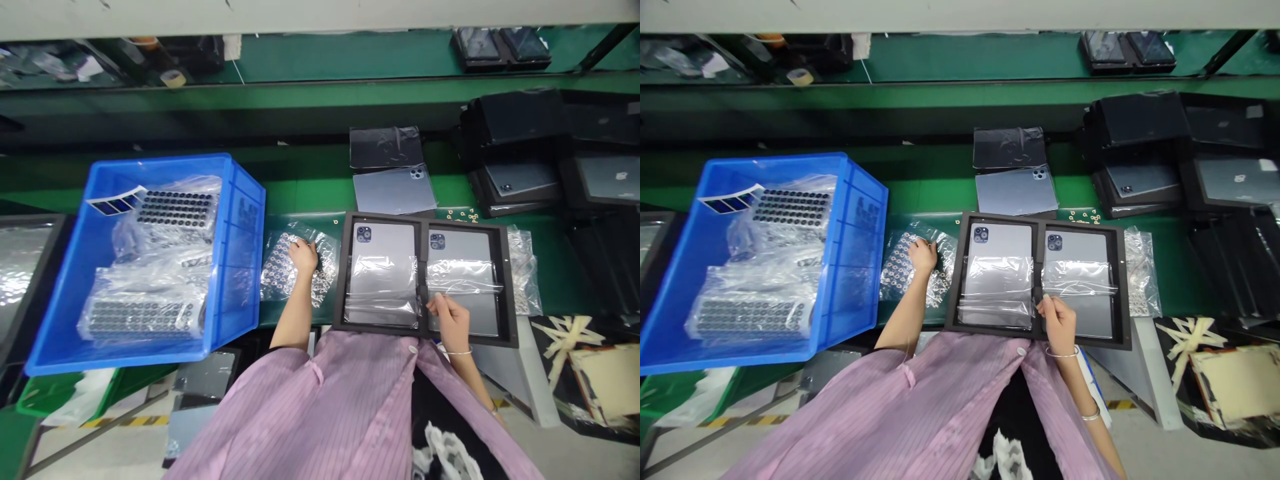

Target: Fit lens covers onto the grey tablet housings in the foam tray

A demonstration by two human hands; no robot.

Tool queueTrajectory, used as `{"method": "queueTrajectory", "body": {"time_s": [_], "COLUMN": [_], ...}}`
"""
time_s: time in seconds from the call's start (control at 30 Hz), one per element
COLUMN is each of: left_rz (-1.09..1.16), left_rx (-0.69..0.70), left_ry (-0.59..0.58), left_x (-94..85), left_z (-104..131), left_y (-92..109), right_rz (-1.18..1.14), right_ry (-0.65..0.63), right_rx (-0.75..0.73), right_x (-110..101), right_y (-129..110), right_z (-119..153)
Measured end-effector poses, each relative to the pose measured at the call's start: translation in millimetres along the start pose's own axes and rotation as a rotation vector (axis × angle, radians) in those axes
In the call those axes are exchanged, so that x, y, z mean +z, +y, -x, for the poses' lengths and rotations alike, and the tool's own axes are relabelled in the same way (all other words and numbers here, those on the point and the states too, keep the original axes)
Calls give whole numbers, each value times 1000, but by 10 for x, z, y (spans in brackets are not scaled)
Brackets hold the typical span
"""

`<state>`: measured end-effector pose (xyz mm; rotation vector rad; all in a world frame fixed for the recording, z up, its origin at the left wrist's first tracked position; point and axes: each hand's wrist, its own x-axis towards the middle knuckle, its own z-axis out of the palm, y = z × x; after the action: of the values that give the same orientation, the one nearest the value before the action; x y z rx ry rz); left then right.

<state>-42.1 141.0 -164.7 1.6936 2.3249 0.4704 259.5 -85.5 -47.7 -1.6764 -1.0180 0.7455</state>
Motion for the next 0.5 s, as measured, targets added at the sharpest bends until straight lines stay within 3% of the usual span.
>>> {"method": "queueTrajectory", "body": {"time_s": [0.23, 0.5], "left_rz": [-3, 126], "left_rx": [-143, -147], "left_ry": [27, 24], "left_x": [96, 108], "left_z": [-35, -59], "left_y": [18, -47], "right_rz": [9, -3], "right_ry": [10, -5], "right_rx": [10, -12], "right_x": [-9, 2], "right_y": [-11, -8], "right_z": [16, 10]}}
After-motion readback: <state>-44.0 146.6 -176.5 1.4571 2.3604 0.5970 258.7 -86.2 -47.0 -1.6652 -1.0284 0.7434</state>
